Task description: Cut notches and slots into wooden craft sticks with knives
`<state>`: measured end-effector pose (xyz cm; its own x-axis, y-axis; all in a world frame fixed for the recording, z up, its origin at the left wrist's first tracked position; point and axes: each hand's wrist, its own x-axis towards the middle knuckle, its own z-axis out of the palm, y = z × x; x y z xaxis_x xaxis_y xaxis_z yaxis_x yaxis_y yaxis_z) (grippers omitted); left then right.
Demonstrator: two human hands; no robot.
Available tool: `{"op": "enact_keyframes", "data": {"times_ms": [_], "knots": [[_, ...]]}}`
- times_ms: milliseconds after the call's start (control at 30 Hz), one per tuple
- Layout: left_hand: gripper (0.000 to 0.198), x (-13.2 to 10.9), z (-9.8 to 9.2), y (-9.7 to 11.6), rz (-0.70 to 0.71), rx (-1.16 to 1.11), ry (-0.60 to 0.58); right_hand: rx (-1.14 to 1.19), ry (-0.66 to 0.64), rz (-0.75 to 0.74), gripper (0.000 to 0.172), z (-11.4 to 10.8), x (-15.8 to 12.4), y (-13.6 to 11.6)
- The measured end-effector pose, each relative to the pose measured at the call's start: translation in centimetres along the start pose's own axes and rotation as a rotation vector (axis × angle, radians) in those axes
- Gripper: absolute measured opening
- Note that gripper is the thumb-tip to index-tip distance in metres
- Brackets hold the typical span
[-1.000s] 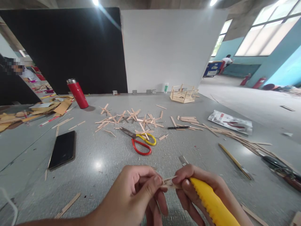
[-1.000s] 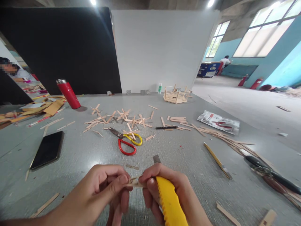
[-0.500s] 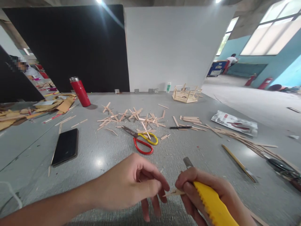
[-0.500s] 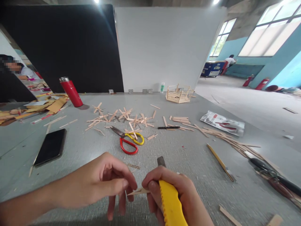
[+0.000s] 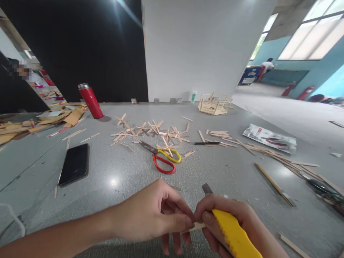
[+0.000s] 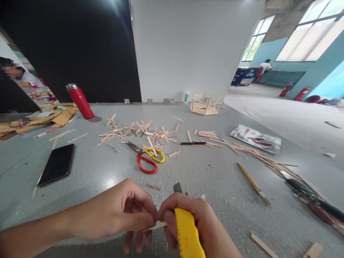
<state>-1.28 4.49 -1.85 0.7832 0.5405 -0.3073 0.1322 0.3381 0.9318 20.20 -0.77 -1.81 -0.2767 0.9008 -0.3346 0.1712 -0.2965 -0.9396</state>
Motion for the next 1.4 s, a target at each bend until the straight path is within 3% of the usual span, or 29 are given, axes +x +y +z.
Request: {"op": "enact_keyframes", "data": {"times_ms": [367,700,1033,1133,1233,1333,1400], "knots": [[0.016,-1.1,1.3,0.9,0.007,0.258,0.066,0.050,-0.040,0.013,0.054,0.2,0.0,0.0],[0.011,-1.0,1.0,-0.1,0.015,0.284,0.060,0.032,-0.081,0.015,0.059,0.4,-0.3,0.0],[0.011,-0.9,1.4,-0.4,-0.001,0.211,0.070,0.169,-0.167,0.014,0.047,-0.2,0.1,1.0],[0.018,-0.6,1.2,-0.3,0.048,0.233,0.093,0.059,-0.108,-0.077,0.033,-0.5,0.3,1.7],[0.024,0.0,0.9,-0.5,0.121,0.193,0.149,-0.205,0.051,-0.269,0.017,-1.0,0.9,2.7],[0.016,0.9,0.6,-1.1,0.165,0.149,0.194,-0.439,0.158,-0.472,0.041,-1.6,1.6,3.6],[0.007,1.2,0.4,-1.5,0.179,0.157,0.210,-0.525,0.163,-0.512,0.053,-2.0,2.1,3.9]]}}
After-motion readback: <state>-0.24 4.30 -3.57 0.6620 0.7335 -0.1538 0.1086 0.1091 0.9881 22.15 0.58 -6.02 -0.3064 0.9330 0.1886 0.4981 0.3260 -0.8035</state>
